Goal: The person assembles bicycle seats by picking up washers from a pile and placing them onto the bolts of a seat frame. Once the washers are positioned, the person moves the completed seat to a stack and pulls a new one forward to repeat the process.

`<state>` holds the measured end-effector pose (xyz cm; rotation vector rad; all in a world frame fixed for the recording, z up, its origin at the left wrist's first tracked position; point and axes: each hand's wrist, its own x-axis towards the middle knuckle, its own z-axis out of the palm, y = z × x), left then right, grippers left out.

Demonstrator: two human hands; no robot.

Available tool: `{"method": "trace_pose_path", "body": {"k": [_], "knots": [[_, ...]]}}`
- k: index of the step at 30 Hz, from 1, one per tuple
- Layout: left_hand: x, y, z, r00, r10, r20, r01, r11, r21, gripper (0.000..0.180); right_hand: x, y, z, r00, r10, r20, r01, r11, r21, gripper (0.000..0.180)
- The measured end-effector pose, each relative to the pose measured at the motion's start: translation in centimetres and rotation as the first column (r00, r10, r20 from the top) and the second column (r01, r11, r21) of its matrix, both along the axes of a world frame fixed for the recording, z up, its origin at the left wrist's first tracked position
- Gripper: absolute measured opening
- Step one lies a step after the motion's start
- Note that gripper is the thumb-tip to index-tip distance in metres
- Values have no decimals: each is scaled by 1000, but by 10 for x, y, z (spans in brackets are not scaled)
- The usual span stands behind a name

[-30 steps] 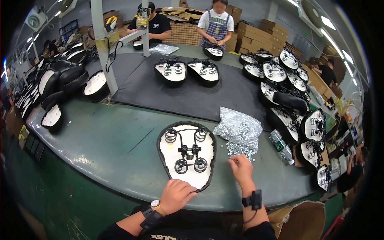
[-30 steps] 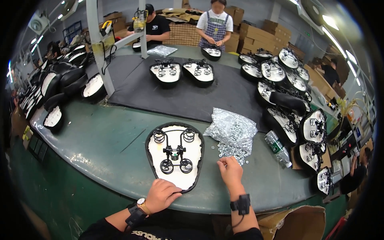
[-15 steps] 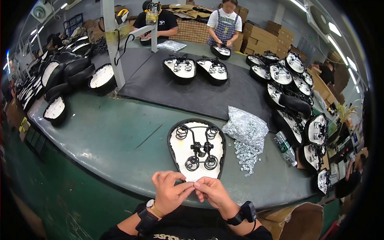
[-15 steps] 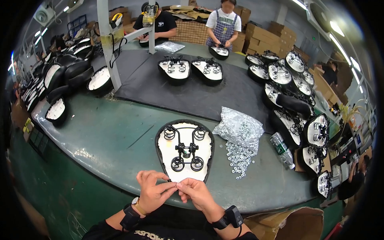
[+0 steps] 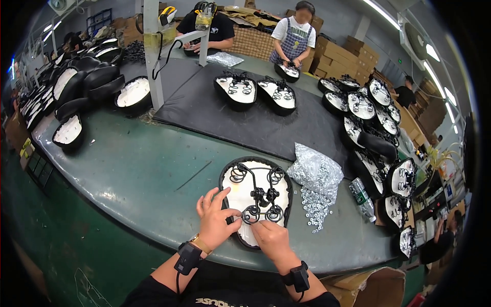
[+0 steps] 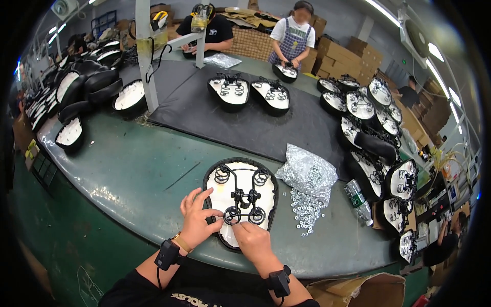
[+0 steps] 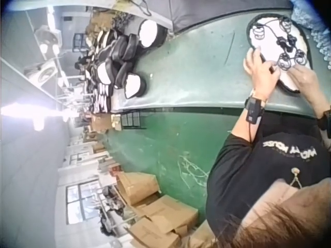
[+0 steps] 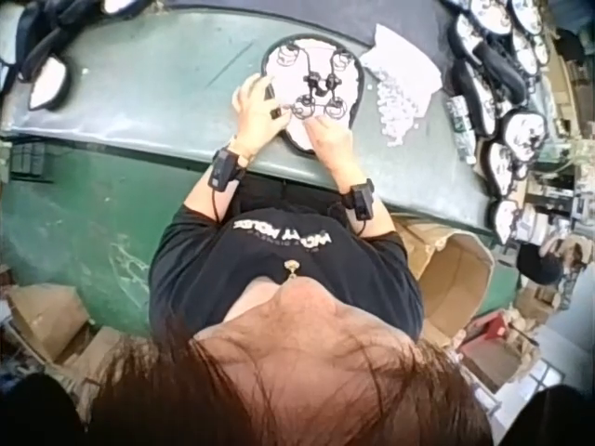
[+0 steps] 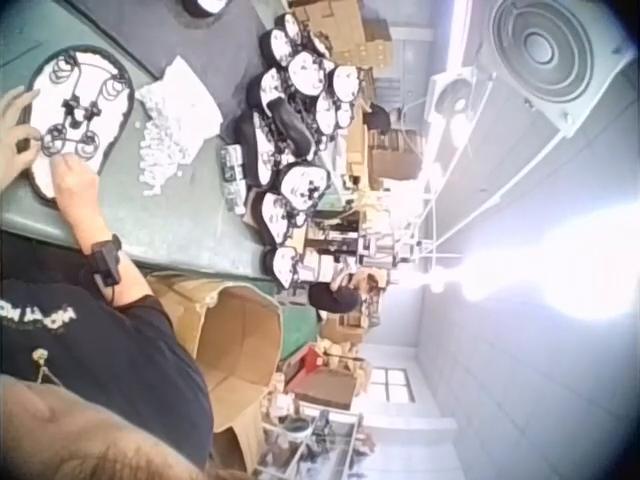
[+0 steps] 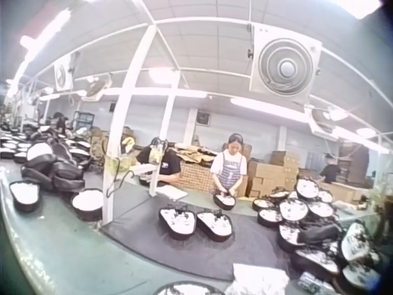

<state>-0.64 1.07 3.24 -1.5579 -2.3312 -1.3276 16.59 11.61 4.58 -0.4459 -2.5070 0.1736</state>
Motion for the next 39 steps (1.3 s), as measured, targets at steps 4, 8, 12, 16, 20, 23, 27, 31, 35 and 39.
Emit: {"method": "trace_pose_path", "body": {"k": [4, 8, 12, 16, 20, 23, 27, 31, 35, 39], "knots": [[-9, 2, -5, 993, -107, 57, 107, 994, -1, 14, -2, 3, -2, 998, 45, -53, -45, 999, -4, 20], [-9, 8, -4, 981, -178, 76, 178, 984, 3, 15, -2, 8, -6, 988, 65, -138, -69, 997, -26, 21], [-7, 12, -6, 986, -155, 61, 158, 987, -42, 14, -3, 9, -5, 988, 65, -139, -70, 997, -35, 20], [-2, 14, -7, 993, -87, 84, 95, 991, -90, 12, -6, 10, -9, 980, 99, -173, -106, 994, -31, 19], [0, 13, -4, 997, -56, 44, 60, 992, -110, 9, -5, -4, -6, 993, 10, -119, -15, 999, -43, 22], [-1, 6, -3, 1000, -28, 8, 29, 992, -125, 8, -7, -15, -2, 998, -35, -50, 32, 997, -64, 27], [6, 26, -8, 992, -116, 50, 120, 990, -79, 7, 4, -7, 3, 992, -126, 10, 126, 988, -83, 37], [-3, 8, -13, 994, -54, 91, 59, 997, -53, 8, -7, -13, -9, 998, -56, 14, 57, 988, -141, 39], [0, 13, -13, 993, -81, 81, 83, 996, -15, 7, -3, -17, -5, 989, -142, 46, 149, 963, -227, 29], [0, 14, -10, 994, -88, 68, 91, 995, -35, 9, -4, -15, -4, 984, -134, 115, 157, 962, -224, 33]]}}
